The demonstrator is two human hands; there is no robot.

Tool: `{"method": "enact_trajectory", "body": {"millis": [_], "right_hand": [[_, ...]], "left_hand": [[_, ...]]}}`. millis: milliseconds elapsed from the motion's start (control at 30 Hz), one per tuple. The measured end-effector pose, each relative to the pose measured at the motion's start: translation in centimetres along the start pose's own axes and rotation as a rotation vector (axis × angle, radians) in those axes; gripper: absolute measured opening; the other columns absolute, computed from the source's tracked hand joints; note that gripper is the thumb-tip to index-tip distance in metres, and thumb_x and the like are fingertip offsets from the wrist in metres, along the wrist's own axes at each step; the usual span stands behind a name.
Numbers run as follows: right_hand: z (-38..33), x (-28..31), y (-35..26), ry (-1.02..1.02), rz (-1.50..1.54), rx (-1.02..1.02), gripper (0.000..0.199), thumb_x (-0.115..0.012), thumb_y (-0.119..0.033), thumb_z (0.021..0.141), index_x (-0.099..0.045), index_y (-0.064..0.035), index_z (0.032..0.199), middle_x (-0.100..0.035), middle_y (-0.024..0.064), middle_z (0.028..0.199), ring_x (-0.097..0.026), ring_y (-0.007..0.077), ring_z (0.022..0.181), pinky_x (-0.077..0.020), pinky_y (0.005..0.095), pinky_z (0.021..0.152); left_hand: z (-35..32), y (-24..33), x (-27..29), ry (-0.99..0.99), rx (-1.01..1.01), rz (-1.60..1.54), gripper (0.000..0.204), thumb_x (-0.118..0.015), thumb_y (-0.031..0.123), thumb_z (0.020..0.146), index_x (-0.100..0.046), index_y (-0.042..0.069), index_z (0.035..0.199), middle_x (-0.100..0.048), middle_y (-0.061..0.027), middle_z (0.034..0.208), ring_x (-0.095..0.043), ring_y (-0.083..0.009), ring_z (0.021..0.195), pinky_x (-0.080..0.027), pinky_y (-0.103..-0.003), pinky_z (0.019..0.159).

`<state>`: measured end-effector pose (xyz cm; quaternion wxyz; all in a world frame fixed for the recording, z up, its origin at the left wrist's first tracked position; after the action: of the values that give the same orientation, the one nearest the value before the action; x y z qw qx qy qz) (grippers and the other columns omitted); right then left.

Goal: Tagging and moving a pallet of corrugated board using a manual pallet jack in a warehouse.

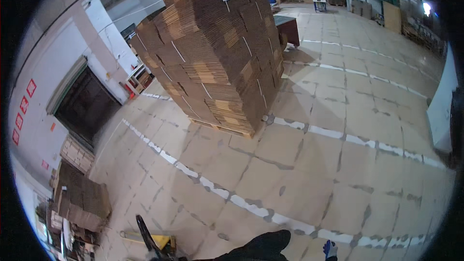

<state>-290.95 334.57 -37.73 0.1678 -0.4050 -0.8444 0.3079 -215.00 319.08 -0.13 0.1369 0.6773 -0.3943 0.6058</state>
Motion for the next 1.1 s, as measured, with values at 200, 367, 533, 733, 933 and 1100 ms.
{"method": "enact_trajectory", "body": {"millis": [200, 367, 533, 733, 933, 1100], "right_hand": [[7.6, 1.1, -10.2, -0.122, 0.156, -0.097, 0.017, -0.057, -0.029, 0.088, -0.057, -0.0122, 0.085, -0.057, 0.0038, 0.068, -0.054, 0.0146, 0.051, -0.0379, 0.0264, 0.039], [16.0, 15.7, -12.0, -0.027, -0.133, -0.092, 0.031, -0.047, -0.041, 0.091, -0.057, -0.0115, 0.088, -0.044, 0.0011, 0.061, -0.040, 0.0180, 0.049, -0.0380, 0.0351, 0.048], [18.0, 24.1, -26.6, 0.073, -0.513, -0.243, 0.031, -0.041, -0.038, 0.094, -0.053, -0.0088, 0.094, -0.048, 0.0013, 0.072, -0.045, 0.0167, 0.062, -0.0400, 0.0336, 0.056], [33.4, 20.9, -41.0, -0.071, -0.419, -0.232, 0.027, -0.044, -0.036, 0.093, -0.054, -0.0110, 0.090, -0.050, 0.0012, 0.070, -0.047, 0.0161, 0.059, -0.0391, 0.0323, 0.051], [51.3, 17.2, -60.4, -0.191, -0.284, -0.132, 0.024, -0.047, -0.035, 0.092, -0.055, -0.0131, 0.087, -0.052, 0.0011, 0.068, -0.049, 0.0154, 0.055, -0.0381, 0.0309, 0.046], [66.5, 13.0, -77.5, -0.249, -0.211, -0.024, 0.021, -0.050, -0.034, 0.091, -0.055, -0.0148, 0.084, -0.054, 0.0010, 0.066, -0.051, 0.0148, 0.053, -0.0374, 0.0298, 0.042]], "left_hand": [[1.6, 11.9, 3.2, 0.048, 0.337, -0.224, 0.033, -0.050, 0.031, 0.083, -0.066, 0.006, 0.097, -0.066, -0.0191, 0.093, -0.064, -0.0314, 0.093, -0.050, -0.043, 0.076], [-0.9, 26.9, 6.1, 0.129, 0.374, -0.301, 0.039, -0.047, 0.029, 0.079, -0.065, -0.004, 0.089, -0.063, -0.0248, 0.097, -0.060, -0.0339, 0.098, -0.048, -0.041, 0.082], [-5.1, 42.0, 8.4, 0.143, 0.302, -0.366, 0.041, -0.049, 0.031, 0.078, -0.065, -0.006, 0.090, -0.063, -0.0255, 0.095, -0.060, -0.0368, 0.097, -0.048, -0.043, 0.082], [-13.9, 51.8, 11.5, 0.263, 0.393, -0.332, 0.043, -0.049, 0.035, 0.079, -0.065, -0.002, 0.092, -0.063, -0.0251, 0.094, -0.060, -0.0385, 0.093, -0.047, -0.045, 0.080], [-28.1, 68.7, 15.2, 0.355, 0.578, -0.521, 0.039, -0.058, 0.031, 0.071, -0.064, -0.003, 0.089, -0.063, -0.0255, 0.089, -0.062, -0.0386, 0.088, -0.048, -0.044, 0.077], [-32.5, 79.3, 14.8, 0.399, 0.591, -0.487, 0.033, -0.064, 0.029, 0.066, -0.064, 0.001, 0.083, -0.065, -0.0211, 0.081, -0.063, -0.0351, 0.083, -0.049, -0.042, 0.073]]}}
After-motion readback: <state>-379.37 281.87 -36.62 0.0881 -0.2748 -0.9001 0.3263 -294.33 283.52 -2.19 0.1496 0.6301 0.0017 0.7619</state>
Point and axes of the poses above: each hand's wrist, its own z-axis towards the middle knuckle, its own x-axis out of the back of the hand, y = z × x, the point moved 1 cm from there along z, towards the middle knuckle
